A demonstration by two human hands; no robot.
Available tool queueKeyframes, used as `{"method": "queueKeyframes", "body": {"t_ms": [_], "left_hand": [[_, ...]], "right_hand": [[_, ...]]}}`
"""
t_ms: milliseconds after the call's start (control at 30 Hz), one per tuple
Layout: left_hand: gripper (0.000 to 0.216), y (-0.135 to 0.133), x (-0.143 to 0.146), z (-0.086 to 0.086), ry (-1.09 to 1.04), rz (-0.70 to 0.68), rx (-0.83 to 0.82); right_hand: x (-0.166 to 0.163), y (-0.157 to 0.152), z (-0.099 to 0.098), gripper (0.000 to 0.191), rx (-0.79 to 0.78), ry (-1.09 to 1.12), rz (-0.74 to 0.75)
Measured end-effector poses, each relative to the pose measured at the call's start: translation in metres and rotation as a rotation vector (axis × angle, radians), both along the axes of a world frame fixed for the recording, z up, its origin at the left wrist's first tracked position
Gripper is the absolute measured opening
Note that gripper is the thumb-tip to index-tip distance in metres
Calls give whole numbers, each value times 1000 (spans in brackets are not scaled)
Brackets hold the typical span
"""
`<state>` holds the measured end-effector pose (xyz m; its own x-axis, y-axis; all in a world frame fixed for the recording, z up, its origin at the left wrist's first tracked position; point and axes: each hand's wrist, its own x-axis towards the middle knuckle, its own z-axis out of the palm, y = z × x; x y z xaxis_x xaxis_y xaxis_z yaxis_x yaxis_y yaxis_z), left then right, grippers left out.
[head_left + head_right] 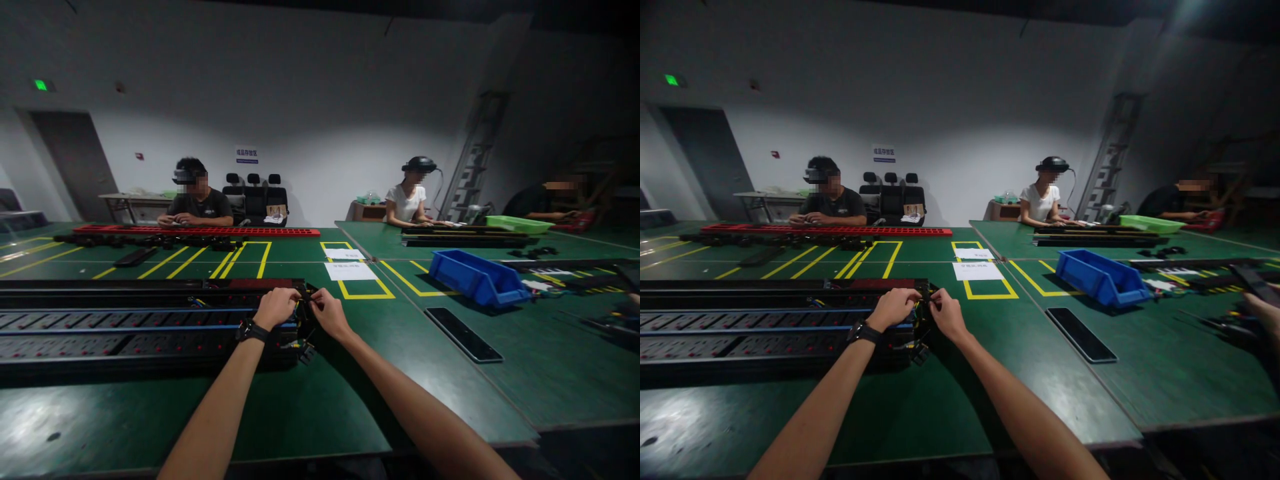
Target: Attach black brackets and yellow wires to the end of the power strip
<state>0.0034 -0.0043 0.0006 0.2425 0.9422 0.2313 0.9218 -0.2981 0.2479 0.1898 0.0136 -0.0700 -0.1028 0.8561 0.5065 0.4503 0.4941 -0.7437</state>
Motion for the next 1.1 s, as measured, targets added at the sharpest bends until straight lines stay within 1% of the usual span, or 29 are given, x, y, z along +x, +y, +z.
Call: {"method": "queueKeyframes", "body": {"t_ms": [200, 333, 633, 733, 833, 967, 1100], "left_hand": [[35, -3, 1, 2, -8, 26, 12], [34, -3, 1, 2, -11, 24, 15], [34, -2, 0, 2, 1, 27, -10], [35, -1, 0, 0, -3, 20, 4], [35, -1, 1, -1, 4, 31, 2], [33, -3, 1, 1, 4, 69, -2], [32, -5, 1, 5, -19, 78, 3]], "right_hand": [[-4, 1, 0, 24, -10, 5, 74], [-2, 2, -2, 25, 32, 14, 59], [-3, 1, -1, 24, 45, 58, 23], [-4, 1, -2, 24, 13, 26, 82], [-5, 3, -6, 28, -34, -16, 146], [-6, 8, -10, 37, -77, -8, 140], [-6, 12, -13, 46, -126, 28, 169]]}}
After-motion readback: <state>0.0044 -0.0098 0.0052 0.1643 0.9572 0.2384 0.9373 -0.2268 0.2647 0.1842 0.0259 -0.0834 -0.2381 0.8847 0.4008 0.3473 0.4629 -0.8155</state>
